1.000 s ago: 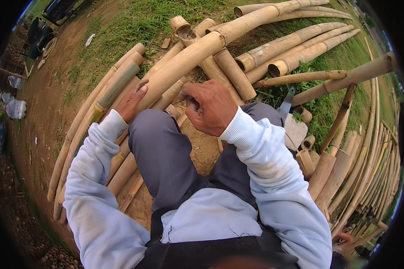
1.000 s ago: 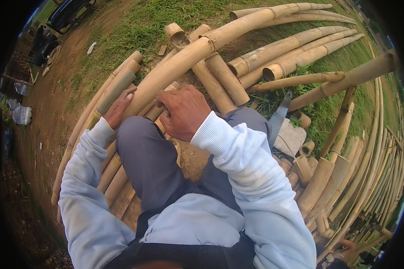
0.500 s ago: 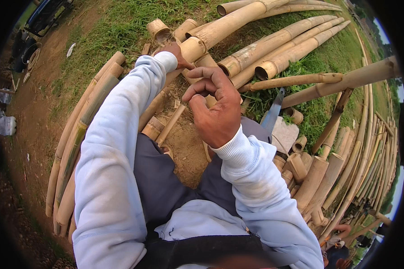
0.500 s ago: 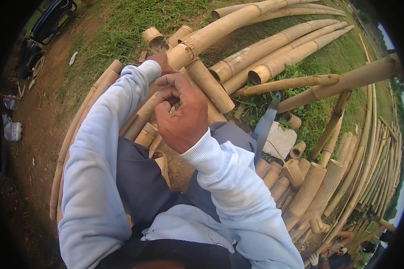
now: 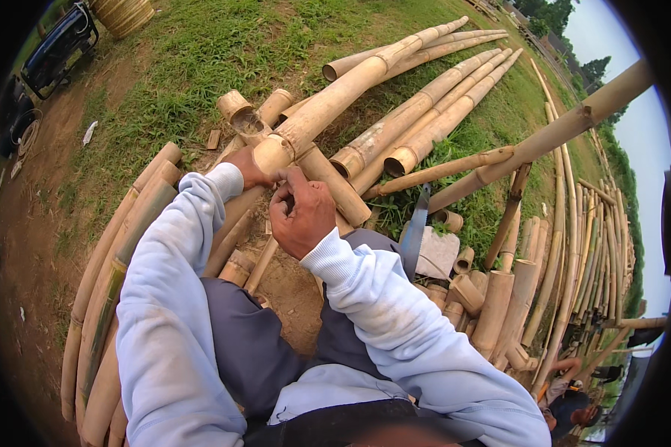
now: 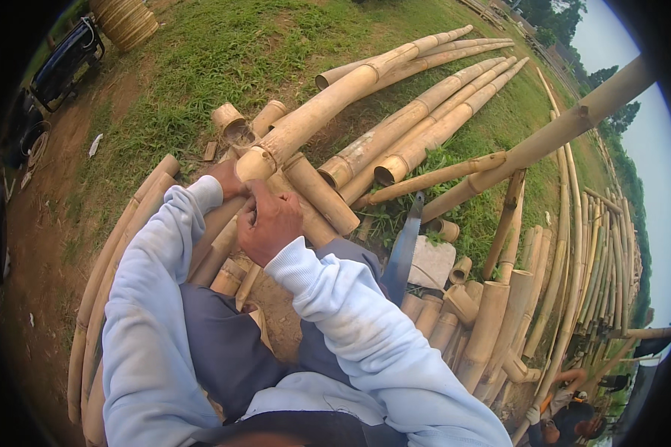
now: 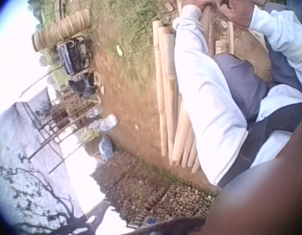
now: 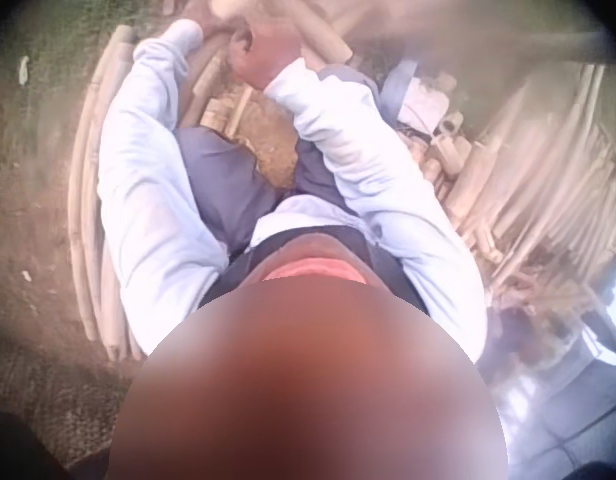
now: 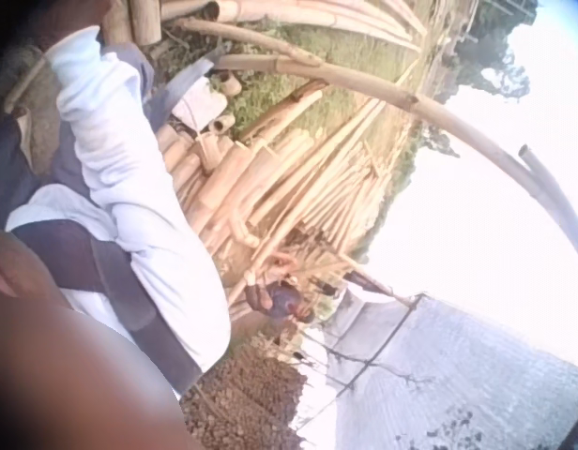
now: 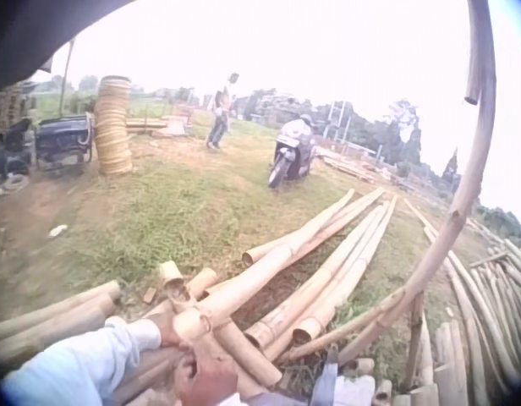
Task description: The person sits on the ground and uses a hand saw to cut a long bamboo pole into shorter sections. The person positions the bamboo, saws through it, and then moves the cut pieces aside.
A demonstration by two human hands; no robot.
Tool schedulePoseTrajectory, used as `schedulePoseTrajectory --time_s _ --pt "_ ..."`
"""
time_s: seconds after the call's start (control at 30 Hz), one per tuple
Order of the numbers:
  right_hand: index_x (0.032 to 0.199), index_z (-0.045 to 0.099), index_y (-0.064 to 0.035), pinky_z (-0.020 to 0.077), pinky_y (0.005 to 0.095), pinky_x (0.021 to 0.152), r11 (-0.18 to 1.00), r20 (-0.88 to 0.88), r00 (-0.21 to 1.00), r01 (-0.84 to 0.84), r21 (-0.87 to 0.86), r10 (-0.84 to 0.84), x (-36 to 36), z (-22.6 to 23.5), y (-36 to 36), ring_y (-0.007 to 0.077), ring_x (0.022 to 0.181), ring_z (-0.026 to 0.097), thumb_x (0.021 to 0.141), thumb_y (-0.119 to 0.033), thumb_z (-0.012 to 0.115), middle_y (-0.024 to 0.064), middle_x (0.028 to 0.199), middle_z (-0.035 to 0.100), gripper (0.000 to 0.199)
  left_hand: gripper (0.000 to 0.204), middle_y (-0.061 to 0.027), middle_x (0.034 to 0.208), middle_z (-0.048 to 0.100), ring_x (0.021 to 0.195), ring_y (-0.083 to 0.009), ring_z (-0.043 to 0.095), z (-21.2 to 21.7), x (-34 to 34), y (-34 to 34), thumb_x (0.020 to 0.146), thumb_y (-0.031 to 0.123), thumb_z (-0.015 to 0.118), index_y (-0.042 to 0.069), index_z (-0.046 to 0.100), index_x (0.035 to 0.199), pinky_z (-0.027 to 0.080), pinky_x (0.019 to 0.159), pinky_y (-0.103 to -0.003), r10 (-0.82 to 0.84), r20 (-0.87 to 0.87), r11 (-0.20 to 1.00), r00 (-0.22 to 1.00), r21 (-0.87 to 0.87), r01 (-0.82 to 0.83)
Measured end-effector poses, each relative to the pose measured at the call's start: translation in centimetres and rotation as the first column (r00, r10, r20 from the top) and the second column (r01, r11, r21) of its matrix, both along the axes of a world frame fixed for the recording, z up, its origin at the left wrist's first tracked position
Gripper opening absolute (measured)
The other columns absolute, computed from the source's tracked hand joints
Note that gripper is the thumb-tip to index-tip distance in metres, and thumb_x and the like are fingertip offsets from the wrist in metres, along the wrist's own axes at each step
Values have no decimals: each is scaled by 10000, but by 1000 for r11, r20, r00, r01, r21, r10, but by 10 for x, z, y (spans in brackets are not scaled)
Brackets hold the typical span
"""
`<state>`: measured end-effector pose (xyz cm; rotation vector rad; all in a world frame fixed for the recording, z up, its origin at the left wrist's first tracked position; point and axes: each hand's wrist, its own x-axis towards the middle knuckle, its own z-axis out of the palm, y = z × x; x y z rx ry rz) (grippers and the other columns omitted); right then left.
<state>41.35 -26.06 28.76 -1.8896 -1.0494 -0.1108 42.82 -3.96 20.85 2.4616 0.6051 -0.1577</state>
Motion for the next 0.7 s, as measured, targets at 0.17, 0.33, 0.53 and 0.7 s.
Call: schedulePoseTrajectory --time_s 0.17,0.33,0.53,0.7 --pt "1089 560 -22 510 313 660 986 -288 954 -39 162 85 11 -1 9 203 641 662 791 33 553 104 749 684 302 859 -253 1107 674 1062 -404 641 48 -158 30 602 413 824 -30 532 1278 500 950 -444 92 -53 995 994 43 -90" --pt "1114 547 14 522 267 706 988 -315 949 29 153 21 40 0 1 144 740 679 812 37 532 116 791 702 303 931 -268 1093 661 1068 -418 631 81 -326 -13 578 312 843 -24 457 1355 493 943 -445 260 -200 963 945 129 -237" --pt "1126 557 2 531 272 727 999 -212 977 31 34 -23 68 -9 -10 150 748 695 824 3 546 99 798 728 302 838 -219 1127 659 1090 -416 627 97 -519 -56 552 217 859 75 492 1292 501 952 -433 378 -227 926 898 112 -361" --pt "1169 544 -2 516 249 701 997 -159 985 64 -52 -72 92 -13 -24 118 734 647 849 13 531 84 829 713 320 900 -200 1170 647 1135 -414 603 81 -649 -67 513 213 880 102 497 1319 499 965 -433 541 -246 841 805 199 -504"
